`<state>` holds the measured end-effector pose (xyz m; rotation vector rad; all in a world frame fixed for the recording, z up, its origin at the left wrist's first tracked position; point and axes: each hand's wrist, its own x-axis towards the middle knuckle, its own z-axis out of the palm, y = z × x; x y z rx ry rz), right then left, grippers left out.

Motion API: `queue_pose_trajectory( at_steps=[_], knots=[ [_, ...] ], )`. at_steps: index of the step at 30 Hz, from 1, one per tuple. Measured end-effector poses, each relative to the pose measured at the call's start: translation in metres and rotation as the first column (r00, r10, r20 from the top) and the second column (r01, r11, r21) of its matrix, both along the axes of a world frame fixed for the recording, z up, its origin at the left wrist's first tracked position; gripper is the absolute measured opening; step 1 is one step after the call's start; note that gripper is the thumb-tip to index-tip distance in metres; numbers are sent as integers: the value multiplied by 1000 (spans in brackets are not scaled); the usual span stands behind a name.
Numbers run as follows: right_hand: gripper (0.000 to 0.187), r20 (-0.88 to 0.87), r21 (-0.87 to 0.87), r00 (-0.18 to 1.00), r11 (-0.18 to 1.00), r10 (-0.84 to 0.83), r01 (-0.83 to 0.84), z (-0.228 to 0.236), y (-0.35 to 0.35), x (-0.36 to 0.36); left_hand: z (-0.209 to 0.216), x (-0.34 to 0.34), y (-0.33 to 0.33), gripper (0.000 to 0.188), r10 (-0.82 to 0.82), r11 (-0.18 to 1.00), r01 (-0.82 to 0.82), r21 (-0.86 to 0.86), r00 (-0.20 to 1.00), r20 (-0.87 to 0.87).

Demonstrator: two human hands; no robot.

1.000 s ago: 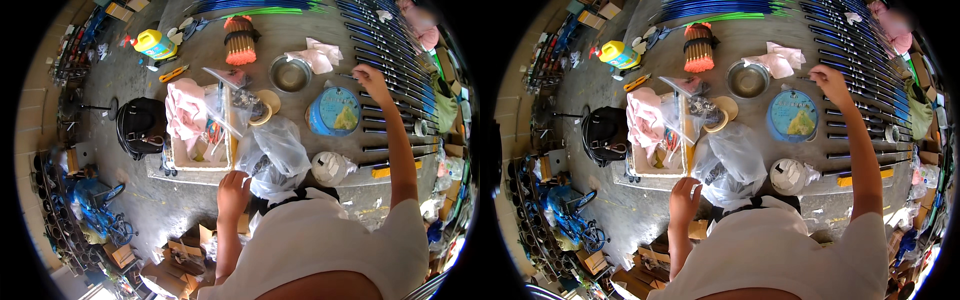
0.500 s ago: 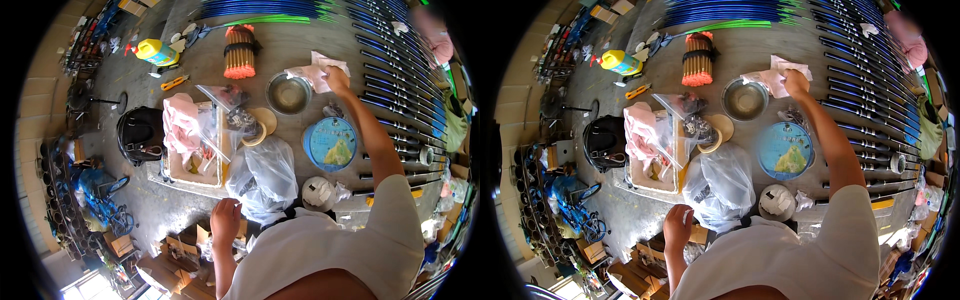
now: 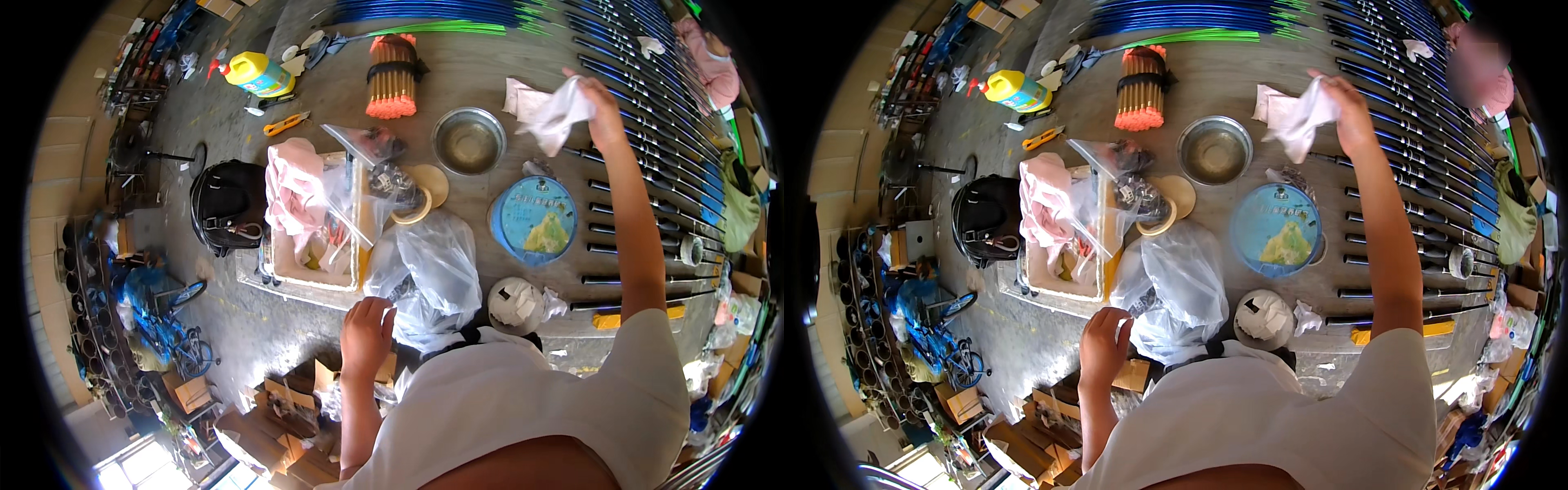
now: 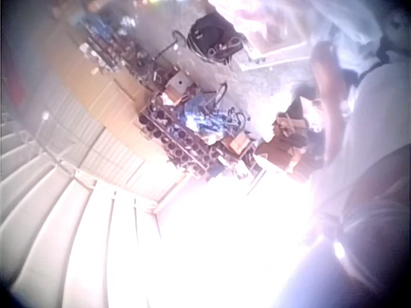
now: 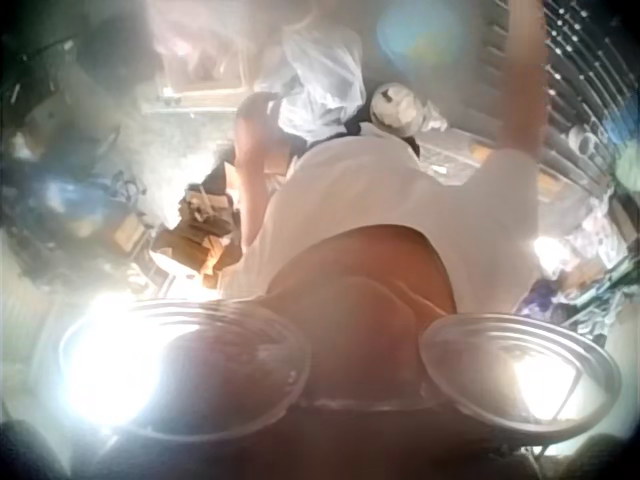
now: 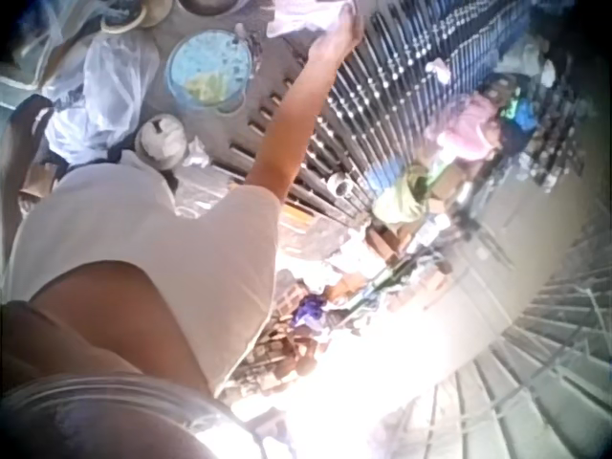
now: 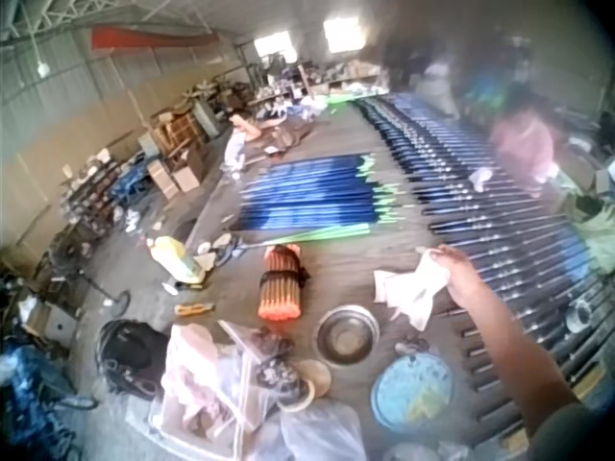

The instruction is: The person attaches small metal clips to the ends of multiple blue fishing rods arranged on a rack. They pick up clips from a plastic bag, slide them onto the rod tips, and secure them. The person then moves to a table to handle a plastic bag and a white cloth.

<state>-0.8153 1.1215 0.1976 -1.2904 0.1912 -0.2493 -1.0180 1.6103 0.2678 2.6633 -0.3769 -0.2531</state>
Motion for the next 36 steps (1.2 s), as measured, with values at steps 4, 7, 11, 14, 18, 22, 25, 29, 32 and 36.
queue_pose_trajectory(
  at_steps=[4,7,11,14,18,22,25,29,32,36],
  knots=[
    [13,-21,162,1000,987,-10,13,5,-11,3,-1,-5,1,9,15,1000,-14,25,999,-31],
    [19,-39,-77,996,994,-83,80,-9,12,6,-1,-13,3,9,25,1000,-25,17,999,-33],
    [27,-248,-292,968,951,32,-106,-8,25,5,-1,-16,2,9,49,999,-49,17,998,-26],
    [22,-169,-712,954,638,248,-292,-27,35,11,-4,-20,3,9,48,999,-47,22,998,-41],
    [16,-286,-893,807,162,516,-420,-27,76,25,-2,-18,-4,9,31,999,-31,10,999,-35],
    [22,-584,-709,675,122,451,-694,-17,130,38,3,-15,-10,9,49,999,-49,6,999,-6],
    [20,-593,-741,630,-34,501,-670,-39,141,51,5,-16,-14,8,79,997,-79,1,997,-12],
    [19,-549,-817,643,-182,534,-547,-66,146,59,2,-25,-13,7,124,992,-125,-21,992,-37],
    [21,-572,-795,632,-166,522,-583,-64,153,63,2,-31,-12,8,161,986,-163,-44,986,-50],
    [4,-192,-942,652,48,734,-332,-36,134,66,9,-28,-15,7,265,936,-286,-208,957,-120]
  ],
)
